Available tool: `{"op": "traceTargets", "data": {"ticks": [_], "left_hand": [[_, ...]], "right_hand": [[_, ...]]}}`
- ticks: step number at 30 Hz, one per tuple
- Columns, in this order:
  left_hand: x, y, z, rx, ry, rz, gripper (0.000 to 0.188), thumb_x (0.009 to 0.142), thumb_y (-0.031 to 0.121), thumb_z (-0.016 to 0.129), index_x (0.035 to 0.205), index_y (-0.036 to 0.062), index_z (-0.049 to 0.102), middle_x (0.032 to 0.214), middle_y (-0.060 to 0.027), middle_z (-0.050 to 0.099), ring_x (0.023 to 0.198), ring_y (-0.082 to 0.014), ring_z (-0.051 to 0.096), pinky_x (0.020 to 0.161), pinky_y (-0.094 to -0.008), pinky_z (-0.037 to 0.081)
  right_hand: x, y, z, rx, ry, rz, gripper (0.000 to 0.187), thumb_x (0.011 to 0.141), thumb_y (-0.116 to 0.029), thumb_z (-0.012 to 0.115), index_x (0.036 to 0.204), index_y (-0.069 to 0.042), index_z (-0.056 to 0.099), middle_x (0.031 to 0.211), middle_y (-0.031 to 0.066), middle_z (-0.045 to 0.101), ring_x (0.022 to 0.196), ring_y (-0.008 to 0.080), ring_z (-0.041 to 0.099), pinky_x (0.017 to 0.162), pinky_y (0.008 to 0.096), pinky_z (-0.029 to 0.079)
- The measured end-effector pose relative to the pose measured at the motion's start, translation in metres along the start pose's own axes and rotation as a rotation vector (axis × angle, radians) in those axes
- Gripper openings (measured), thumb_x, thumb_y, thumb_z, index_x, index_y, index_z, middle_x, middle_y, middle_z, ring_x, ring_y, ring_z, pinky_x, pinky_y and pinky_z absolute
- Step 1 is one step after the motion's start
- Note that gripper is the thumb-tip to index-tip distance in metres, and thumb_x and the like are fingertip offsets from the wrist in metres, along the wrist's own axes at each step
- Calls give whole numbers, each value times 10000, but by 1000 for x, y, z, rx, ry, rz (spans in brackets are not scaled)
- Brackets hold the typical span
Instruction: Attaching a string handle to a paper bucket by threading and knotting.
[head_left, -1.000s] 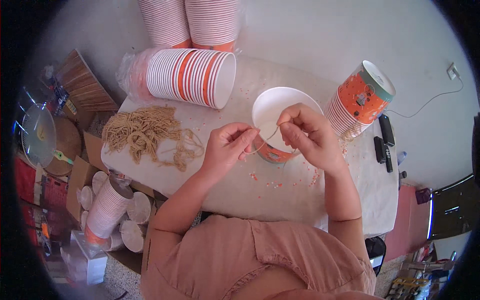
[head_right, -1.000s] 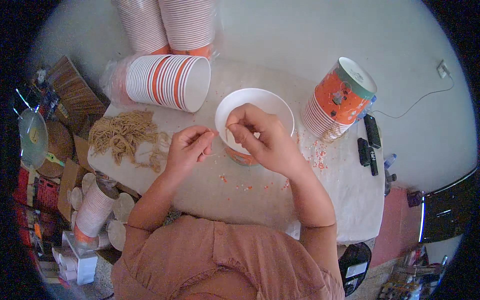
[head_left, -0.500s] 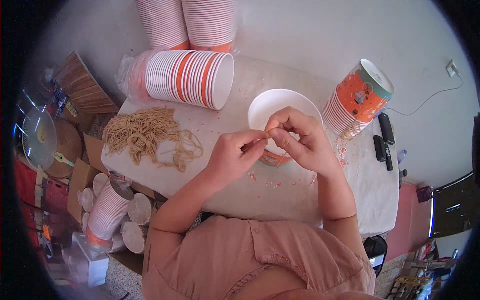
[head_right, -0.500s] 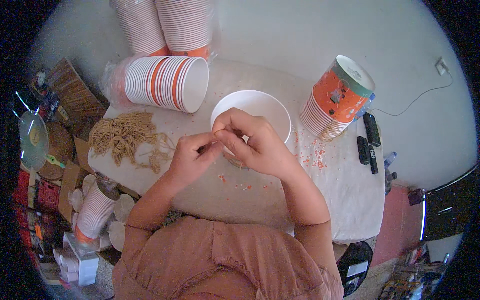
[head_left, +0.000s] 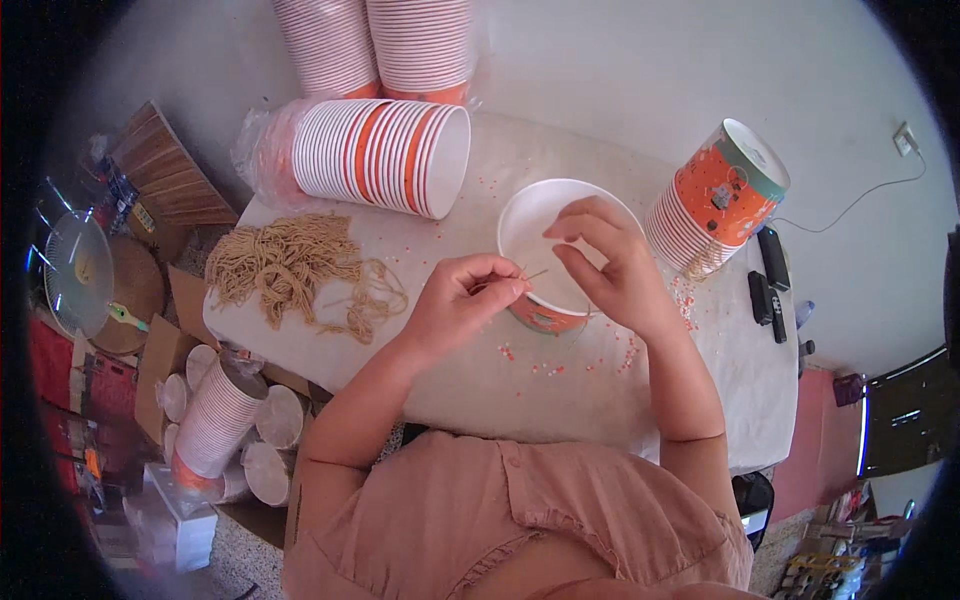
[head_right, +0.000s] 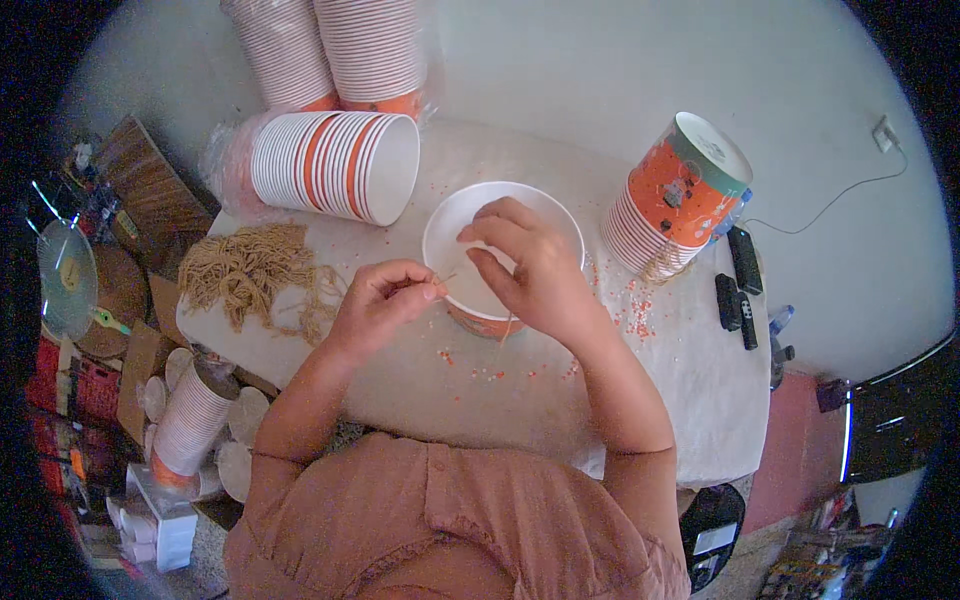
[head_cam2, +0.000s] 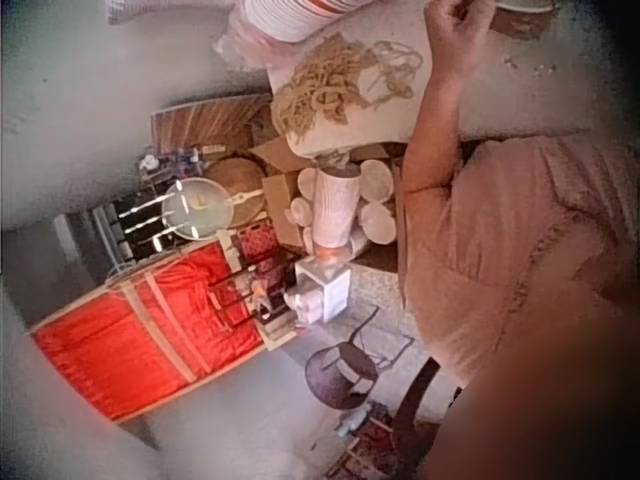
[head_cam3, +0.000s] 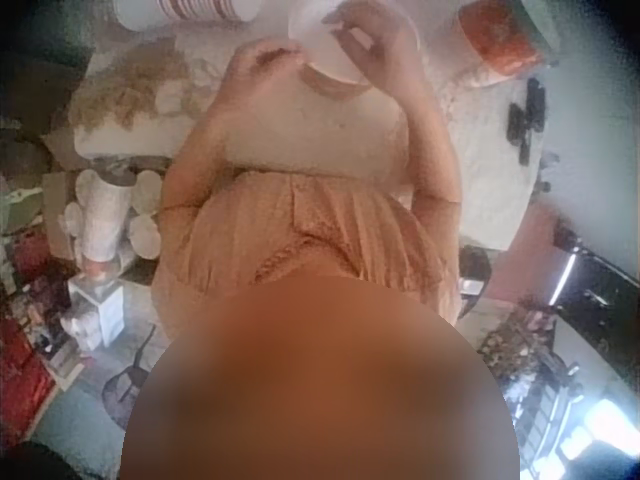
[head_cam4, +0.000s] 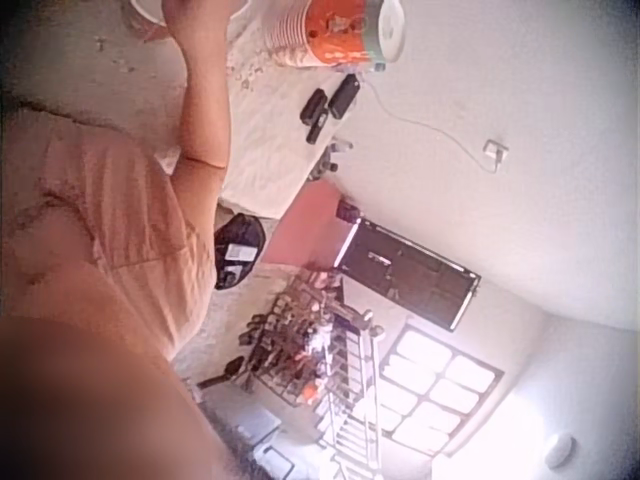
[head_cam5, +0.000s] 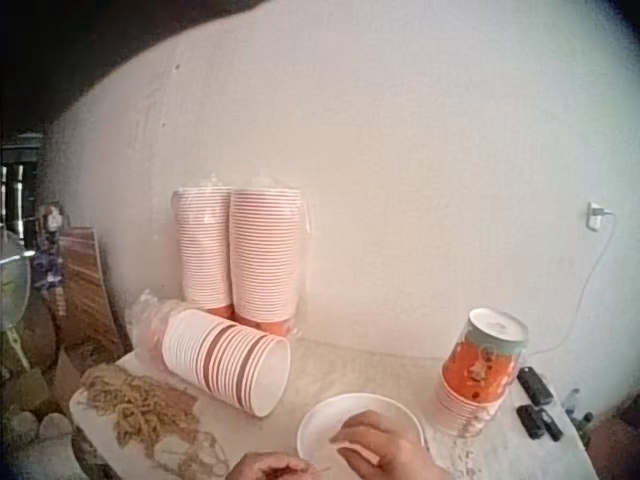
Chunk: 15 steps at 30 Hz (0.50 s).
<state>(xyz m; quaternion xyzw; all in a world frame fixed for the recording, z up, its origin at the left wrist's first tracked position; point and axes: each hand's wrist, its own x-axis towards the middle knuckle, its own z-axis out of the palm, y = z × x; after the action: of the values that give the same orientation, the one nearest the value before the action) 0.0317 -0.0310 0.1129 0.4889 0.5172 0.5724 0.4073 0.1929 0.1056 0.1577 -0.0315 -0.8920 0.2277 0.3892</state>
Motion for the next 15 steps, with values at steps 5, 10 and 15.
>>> {"op": "traceTargets", "data": {"ticks": [5,10,15], "left_hand": [[-1,-4,-4,-46,2,-14,155,909,94,594,942,-43,658,871,-33,670,789,-69,600,709,-224,474],[1,-4,-2,-46,-12,2,154,910,97,593,941,-40,657,866,-28,668,780,-67,591,702,-225,473],[0,0,0,-11,-10,23,145,911,99,619,964,-30,659,840,-5,660,740,-27,566,634,-191,450]], "right_hand": [[-6,-11,-2,278,-111,100,166,779,-10,682,942,-20,655,862,110,632,744,240,618,670,312,502],[-7,-9,3,141,-97,20,129,768,-28,692,887,-32,645,803,83,629,700,234,612,632,329,475],[-7,-6,1,82,-83,-14,95,766,-16,684,841,-31,627,762,87,619,688,242,606,628,347,461]]}}
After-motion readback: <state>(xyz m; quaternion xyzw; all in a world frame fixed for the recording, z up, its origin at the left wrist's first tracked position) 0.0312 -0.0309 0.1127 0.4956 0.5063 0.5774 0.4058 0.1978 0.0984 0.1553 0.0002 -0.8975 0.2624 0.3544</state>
